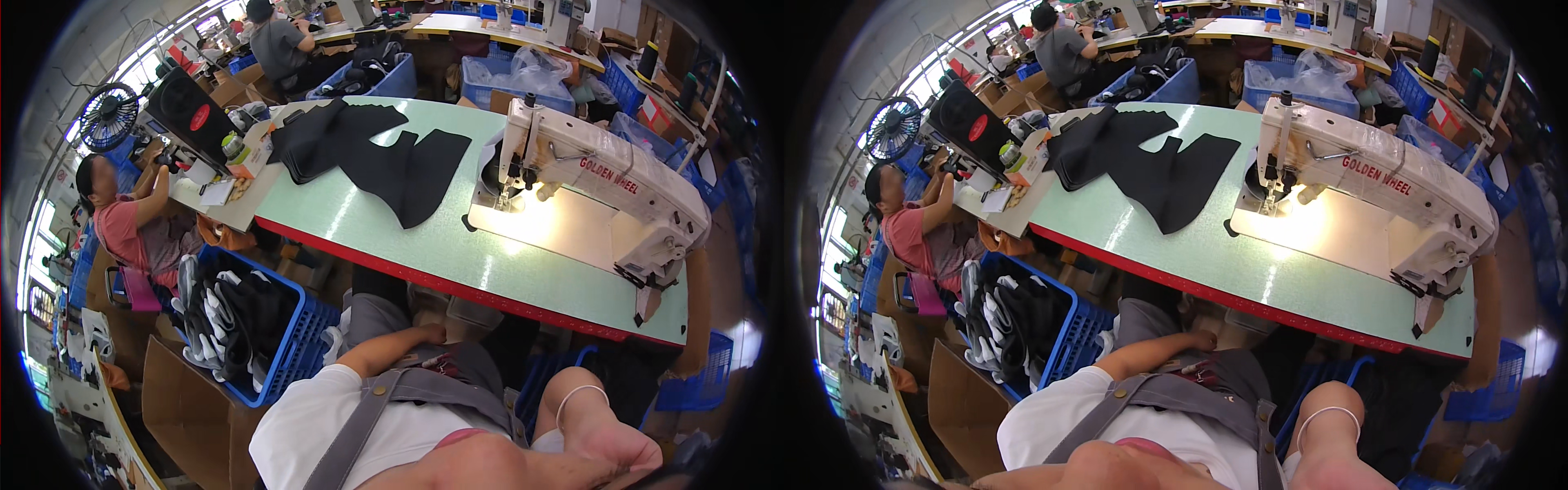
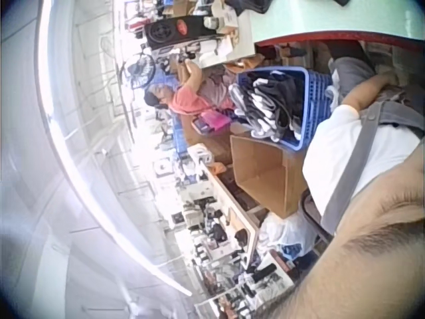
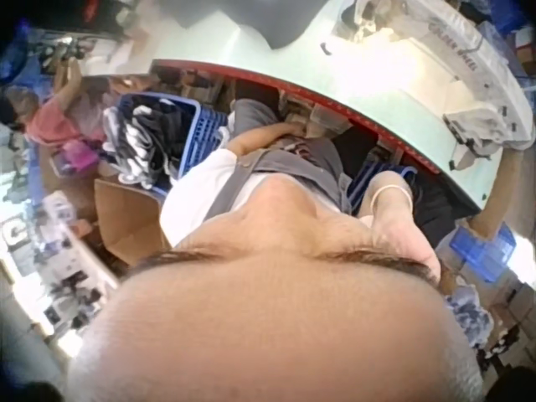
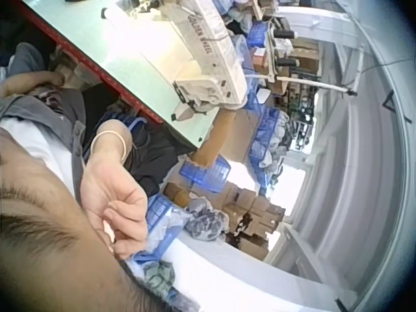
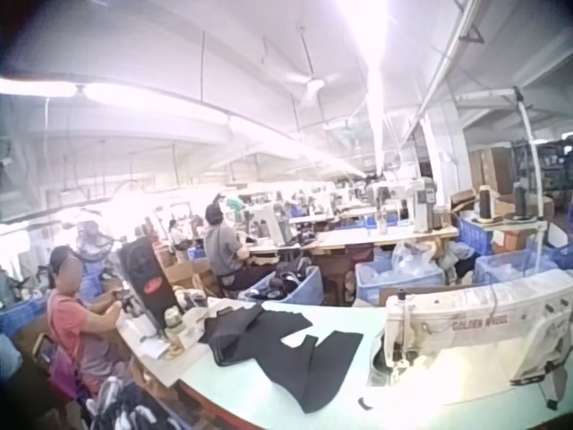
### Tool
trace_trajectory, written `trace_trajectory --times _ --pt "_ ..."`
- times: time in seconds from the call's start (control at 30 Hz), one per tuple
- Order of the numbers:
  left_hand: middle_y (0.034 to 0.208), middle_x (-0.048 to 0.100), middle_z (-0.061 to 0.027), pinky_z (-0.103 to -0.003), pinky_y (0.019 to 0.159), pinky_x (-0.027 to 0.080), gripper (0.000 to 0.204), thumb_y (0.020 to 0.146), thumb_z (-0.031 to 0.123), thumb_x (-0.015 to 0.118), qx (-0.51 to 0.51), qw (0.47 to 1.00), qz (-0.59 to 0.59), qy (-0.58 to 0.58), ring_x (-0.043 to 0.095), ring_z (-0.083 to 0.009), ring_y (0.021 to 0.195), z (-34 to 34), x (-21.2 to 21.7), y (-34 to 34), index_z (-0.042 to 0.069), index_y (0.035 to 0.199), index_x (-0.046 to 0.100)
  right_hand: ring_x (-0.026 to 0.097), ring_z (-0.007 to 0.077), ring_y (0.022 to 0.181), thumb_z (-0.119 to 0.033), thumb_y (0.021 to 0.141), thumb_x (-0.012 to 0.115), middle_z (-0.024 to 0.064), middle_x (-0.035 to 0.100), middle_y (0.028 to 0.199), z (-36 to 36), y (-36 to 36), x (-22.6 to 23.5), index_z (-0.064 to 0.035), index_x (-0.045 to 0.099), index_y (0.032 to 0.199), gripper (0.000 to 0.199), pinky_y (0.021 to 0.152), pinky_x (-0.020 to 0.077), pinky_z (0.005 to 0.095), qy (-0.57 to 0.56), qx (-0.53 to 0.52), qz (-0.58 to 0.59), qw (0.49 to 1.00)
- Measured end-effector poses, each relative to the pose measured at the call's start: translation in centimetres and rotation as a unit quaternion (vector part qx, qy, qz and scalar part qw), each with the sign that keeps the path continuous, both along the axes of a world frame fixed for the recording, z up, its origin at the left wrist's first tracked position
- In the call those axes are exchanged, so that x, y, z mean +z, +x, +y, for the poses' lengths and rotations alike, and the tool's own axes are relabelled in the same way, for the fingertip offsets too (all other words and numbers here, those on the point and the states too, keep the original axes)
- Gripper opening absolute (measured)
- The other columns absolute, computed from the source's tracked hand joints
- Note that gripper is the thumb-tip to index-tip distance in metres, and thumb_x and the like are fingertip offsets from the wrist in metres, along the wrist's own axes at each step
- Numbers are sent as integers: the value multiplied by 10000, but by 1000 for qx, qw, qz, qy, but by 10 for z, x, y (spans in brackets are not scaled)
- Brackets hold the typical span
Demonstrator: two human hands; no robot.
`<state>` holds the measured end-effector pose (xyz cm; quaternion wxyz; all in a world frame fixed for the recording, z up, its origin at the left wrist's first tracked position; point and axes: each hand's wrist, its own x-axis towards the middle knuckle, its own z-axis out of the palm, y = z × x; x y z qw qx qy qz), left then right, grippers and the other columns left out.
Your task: The person places shoe pieces from crates onto a workbench. They then align the fabric pieces and sew them together using a sewing machine, turning the stitched piece by hand.
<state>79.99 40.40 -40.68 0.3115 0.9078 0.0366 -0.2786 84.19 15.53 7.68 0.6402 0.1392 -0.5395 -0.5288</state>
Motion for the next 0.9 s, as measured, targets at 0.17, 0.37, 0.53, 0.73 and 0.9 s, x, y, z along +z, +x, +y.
trace_trajectory --times 0.17,0.37,0.53,0.73,0.9 --pt "883 664 -233 -477 781 492 339 731 281 548 34 999 -36 -16 649 -391 847 0 1 0 3 846 703 425 76 564 -62 902 537 22 461 905 1 2 16 13 476 1058 184 490 358 202 -30 -51 76 995" --pt "1025 666 -184 -437 849 478 359 762 316 578 11 998 59 3 631 -344 965 -9 1 9 71 996 695 435 79 573 -38 889 539 23 447 953 28 8 9 -2 471 1044 173 481 367 195 -136 -154 202 958" --pt "909 671 -212 -454 776 483 328 730 257 569 8 1000 10 3 645 -361 871 -10 16 9 15 911 694 444 98 614 -51 897 527 27 428 1029 74 5 5 -18 455 1064 186 497 392 218 -168 -28 161 972" --pt "884 670 -209 -453 763 484 311 752 246 547 20 999 -46 -21 646 -361 856 -10 30 6 2 880 690 448 104 648 -77 905 522 26 416 1059 104 0 9 -19 442 1096 215 513 408 237 -230 -16 177 957" --pt "882 671 -204 -454 767 485 307 753 245 540 30 998 -37 -45 647 -359 854 -11 21 6 4 869 692 445 101 639 -79 910 515 25 418 1064 112 3 8 -22 444 1102 212 505 402 230 -228 -17 165 960"
